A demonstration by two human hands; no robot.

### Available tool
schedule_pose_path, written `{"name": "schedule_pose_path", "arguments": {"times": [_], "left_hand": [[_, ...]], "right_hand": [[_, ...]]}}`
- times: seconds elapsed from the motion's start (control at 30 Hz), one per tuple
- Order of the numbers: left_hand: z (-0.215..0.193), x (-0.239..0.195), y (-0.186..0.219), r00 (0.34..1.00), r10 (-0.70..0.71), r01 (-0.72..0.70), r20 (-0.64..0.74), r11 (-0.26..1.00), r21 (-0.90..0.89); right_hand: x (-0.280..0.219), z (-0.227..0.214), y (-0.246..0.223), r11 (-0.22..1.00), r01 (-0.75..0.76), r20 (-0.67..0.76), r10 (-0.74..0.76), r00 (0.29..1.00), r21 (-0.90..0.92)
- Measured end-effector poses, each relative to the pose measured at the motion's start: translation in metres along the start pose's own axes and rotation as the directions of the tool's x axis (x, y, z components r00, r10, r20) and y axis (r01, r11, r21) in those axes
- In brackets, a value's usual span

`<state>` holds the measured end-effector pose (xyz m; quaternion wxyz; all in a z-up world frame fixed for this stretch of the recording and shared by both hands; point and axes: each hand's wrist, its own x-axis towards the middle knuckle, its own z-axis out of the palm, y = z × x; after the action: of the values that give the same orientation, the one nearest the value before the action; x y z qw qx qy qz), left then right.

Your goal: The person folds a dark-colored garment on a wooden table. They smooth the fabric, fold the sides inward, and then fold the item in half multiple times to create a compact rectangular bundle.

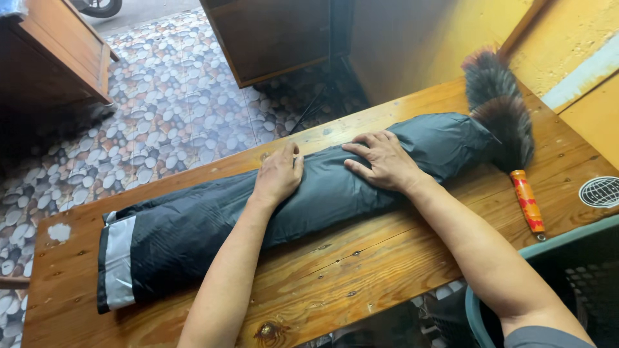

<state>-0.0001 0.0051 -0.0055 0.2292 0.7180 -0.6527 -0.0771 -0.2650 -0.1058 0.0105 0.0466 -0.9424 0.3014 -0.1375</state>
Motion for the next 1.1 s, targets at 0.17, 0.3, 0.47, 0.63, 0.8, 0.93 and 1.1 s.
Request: {"name": "schedule_pose_path", "arguments": {"times": [0.17, 0.3, 0.47, 0.63, 0.8, 0.93, 1.1], "left_hand": [[0.003, -0.008, -0.018, 0.979, 0.153, -0.133, -0.136, 0.980, 0.146], [-0.021, -0.041, -0.042, 0.955, 0.283, -0.254, -0.089, 0.935, 0.249], [-0.089, -0.107, -0.082, 0.993, 0.046, -0.083, 0.109, 0.925, 0.371], [-0.129, -0.162, -0.171, 0.981, -0.184, 0.128, 0.056, 0.842, 0.523], [-0.138, -0.200, -0.256, 0.948, -0.294, 0.318, -0.126, 0.910, 0.266], [-0.147, -0.198, -0.229, 0.914, -0.393, 0.403, -0.101, 0.907, 0.120], [-0.148, -0.198, -0.231, 0.919, -0.384, 0.391, -0.088, 0.917, 0.077]], "right_hand": [[0.001, 0.006, 0.004, 0.999, -0.019, 0.000, 0.019, 1.000, 0.029], [0.002, 0.005, 0.004, 0.999, -0.030, 0.021, 0.030, 0.999, 0.034], [0.001, 0.006, 0.005, 1.000, -0.013, 0.017, 0.013, 1.000, 0.025], [0.003, 0.008, 0.008, 0.999, 0.004, 0.024, -0.005, 1.000, 0.038], [0.005, 0.008, 0.011, 0.995, 0.000, 0.020, -0.002, 1.000, 0.097], [0.003, 0.004, 0.019, 0.979, -0.007, 0.029, 0.001, 1.000, 0.202], [-0.030, -0.061, 0.028, 0.903, -0.006, -0.441, 0.215, 0.871, 0.429]]}}
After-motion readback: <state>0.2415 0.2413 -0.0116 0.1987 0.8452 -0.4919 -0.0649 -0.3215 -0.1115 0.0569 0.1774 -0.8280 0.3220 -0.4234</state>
